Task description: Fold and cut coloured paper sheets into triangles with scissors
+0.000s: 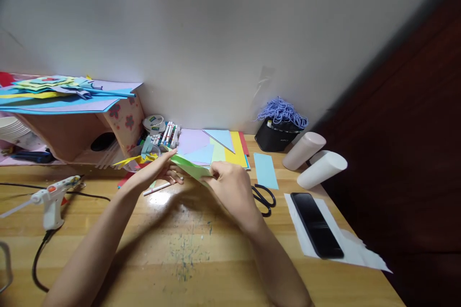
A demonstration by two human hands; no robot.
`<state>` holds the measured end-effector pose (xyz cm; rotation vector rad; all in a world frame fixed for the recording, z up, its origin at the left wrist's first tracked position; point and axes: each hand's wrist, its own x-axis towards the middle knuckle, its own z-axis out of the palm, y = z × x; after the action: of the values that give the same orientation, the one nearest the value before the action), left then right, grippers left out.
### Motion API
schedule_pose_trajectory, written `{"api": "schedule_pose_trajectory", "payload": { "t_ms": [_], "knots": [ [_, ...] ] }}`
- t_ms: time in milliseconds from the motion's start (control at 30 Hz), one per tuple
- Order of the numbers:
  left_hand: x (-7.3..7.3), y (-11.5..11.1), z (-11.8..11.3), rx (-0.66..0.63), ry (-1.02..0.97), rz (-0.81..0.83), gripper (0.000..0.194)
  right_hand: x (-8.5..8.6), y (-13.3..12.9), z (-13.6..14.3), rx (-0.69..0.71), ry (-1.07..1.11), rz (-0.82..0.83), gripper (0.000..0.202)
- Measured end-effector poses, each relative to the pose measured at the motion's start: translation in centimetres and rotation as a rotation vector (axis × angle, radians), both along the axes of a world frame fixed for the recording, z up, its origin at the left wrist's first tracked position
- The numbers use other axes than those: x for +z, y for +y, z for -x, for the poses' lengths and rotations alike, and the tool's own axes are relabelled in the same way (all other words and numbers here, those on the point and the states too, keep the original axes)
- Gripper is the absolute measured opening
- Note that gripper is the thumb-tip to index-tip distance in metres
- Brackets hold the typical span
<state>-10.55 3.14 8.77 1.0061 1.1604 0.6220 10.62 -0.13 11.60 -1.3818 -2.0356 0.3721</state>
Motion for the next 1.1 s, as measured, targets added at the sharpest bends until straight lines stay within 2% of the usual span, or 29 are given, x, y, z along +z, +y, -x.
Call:
{"api": "schedule_pose_trajectory", "payload": {
  "t_ms": [167,267,467,633,733,833,900,967,1033,1100],
  "knots": [
    [-0.6,-0.7,0.4,-0.005,-0.071,-0.083,0.060,-1.8,-0.7,0.9,0.021,0.089,0.020,0.034],
    [-1.0,-1.9,0.6,0.013,-0.031,-0.143,0.056,-3.0,-1.7,1.2,0.012,0.130,0.054,0.032],
    [-1.9,-4.1,-0.1,0.032,0.087,-0.072,0.057,-4.4,-3.6,1.2,0.126,0.150,0.065,0.032],
    [-2.8,-4.9,-0.3,0.098,0.131,-0.048,0.030,-4.8,-4.7,0.9,0.114,0.209,0.135,0.036],
    [-3.5,-5.7,0.8,0.141,0.150,-0.097,0.023,-5.1,-5.4,-0.6,0.058,0.338,0.320,0.030],
    [-4.4,-7.3,2.6,0.148,0.292,-0.166,0.017,-5.9,-6.4,-3.7,0.042,0.547,0.630,0.032],
    [-5.1,-8.5,3.7,0.196,0.430,-0.226,0.018,-6.9,-7.1,-6.4,0.072,0.594,0.833,0.035],
    [-5.7,-9.4,4.4,0.169,0.487,-0.261,0.017,-8.1,-7.7,-8.9,0.147,0.600,1.027,0.036],
    [-6.3,-10.0,4.8,0.099,0.511,-0.259,0.017,-9.3,-7.7,-10.7,0.145,0.605,1.112,0.033],
    [-6.7,-10.1,5.0,0.033,0.522,-0.252,0.017,-10.3,-6.8,-11.5,0.128,0.622,1.108,0.033]
  ]
}}
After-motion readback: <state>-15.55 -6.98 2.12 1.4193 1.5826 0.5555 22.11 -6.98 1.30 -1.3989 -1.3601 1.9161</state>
